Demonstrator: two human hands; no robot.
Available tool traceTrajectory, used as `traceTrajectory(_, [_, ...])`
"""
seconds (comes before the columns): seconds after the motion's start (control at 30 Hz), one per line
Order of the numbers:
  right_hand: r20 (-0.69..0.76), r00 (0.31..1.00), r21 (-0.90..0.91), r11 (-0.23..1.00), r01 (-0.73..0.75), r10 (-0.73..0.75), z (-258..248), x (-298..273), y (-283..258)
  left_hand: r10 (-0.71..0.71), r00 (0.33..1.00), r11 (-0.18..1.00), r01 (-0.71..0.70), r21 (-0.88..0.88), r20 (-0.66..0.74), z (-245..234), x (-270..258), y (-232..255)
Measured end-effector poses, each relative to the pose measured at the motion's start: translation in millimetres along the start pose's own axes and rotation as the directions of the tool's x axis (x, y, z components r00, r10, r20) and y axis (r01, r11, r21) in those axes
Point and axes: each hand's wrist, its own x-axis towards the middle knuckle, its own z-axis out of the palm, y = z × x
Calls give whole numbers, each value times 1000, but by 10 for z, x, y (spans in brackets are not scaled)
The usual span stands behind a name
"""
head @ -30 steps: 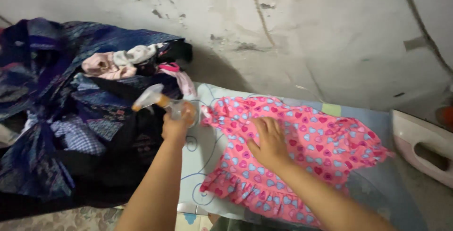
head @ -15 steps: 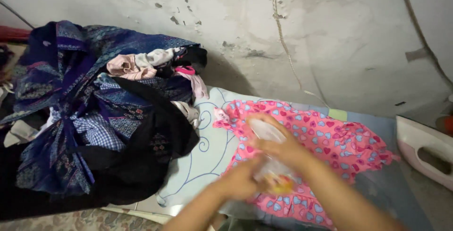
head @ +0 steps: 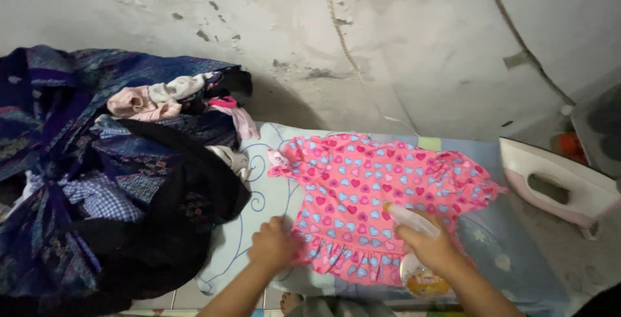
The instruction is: The recorder irons a pink patterned blouse and a brown patterned garment, using a spray bottle for moisture, and then folds them.
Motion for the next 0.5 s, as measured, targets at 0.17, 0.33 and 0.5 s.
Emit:
traceTrajectory(0.17, [-94, 995, 18, 999, -42, 43, -486, -66, 407, 9, 961, 983, 43, -179, 277, 188, 211, -508])
traceTrajectory(0.33, [-40, 981, 67, 980, -190, 192, -1164, -398, 283, 12, 947, 972, 64, -226, 320, 400, 373, -711])
traceTrajectory(0.5, [-269, 940, 94, 977, -189, 208, -1766, -444, 756, -7, 934, 907, 156, -390, 357, 566, 496, -835])
